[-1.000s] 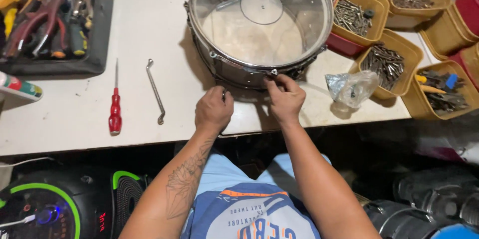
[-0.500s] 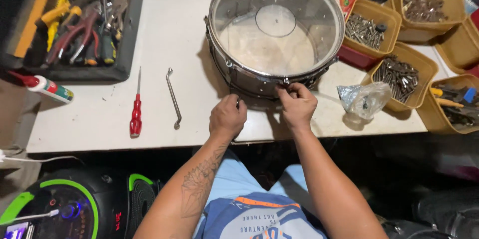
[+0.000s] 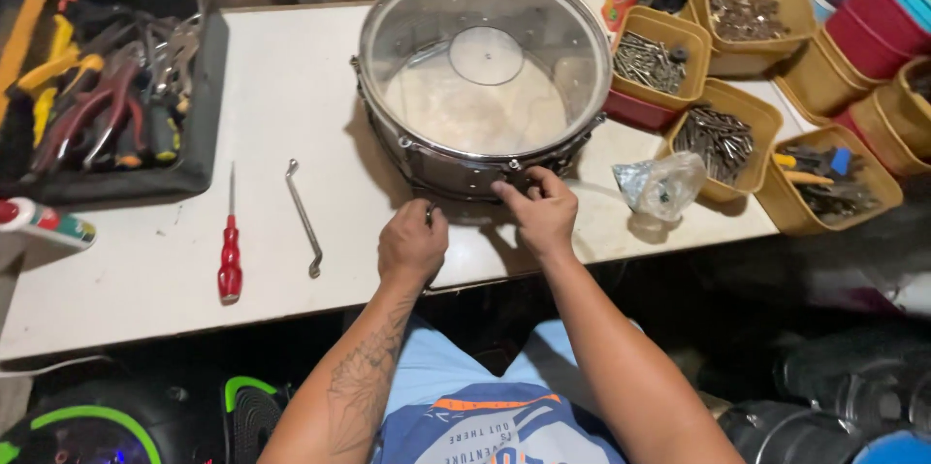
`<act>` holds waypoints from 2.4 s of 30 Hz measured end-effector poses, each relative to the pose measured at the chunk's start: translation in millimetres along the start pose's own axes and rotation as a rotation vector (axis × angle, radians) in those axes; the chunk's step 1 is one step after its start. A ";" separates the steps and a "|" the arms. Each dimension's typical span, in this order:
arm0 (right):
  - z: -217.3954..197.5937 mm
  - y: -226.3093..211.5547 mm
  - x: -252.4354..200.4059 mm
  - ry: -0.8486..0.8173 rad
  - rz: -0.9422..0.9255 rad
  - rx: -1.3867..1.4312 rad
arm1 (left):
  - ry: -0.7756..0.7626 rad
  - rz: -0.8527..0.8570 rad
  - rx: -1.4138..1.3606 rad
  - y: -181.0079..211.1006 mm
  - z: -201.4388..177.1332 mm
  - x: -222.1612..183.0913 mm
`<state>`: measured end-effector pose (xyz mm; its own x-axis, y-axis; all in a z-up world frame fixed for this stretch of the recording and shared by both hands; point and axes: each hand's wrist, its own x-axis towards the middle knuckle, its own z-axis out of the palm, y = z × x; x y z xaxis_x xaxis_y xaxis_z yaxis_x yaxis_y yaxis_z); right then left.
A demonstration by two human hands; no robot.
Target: Assembling a snare drum by fitting the drum head and rim onto the shell and hand-tightening tension rods
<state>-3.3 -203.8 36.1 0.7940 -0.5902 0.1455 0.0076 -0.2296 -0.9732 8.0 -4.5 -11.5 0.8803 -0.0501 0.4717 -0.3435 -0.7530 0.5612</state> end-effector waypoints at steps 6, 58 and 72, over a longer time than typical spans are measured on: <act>-53.4 29.0 -42.7 -0.148 0.224 -0.288 | 0.022 0.030 0.028 -2.5 2.4 -1.8; -82.5 39.3 -42.2 -0.412 -0.508 -0.254 | 0.140 0.691 0.295 35.1 -69.4 105.8; -88.5 62.7 -48.5 -0.169 -0.676 -0.396 | 0.178 0.604 0.243 31.7 -111.3 63.0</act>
<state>-95.2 -258.1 -16.3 0.7761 -0.1071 0.6215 0.3291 -0.7719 -0.5440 16.2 41.5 111.8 0.4823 -0.4150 0.7715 -0.6569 -0.7540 0.0050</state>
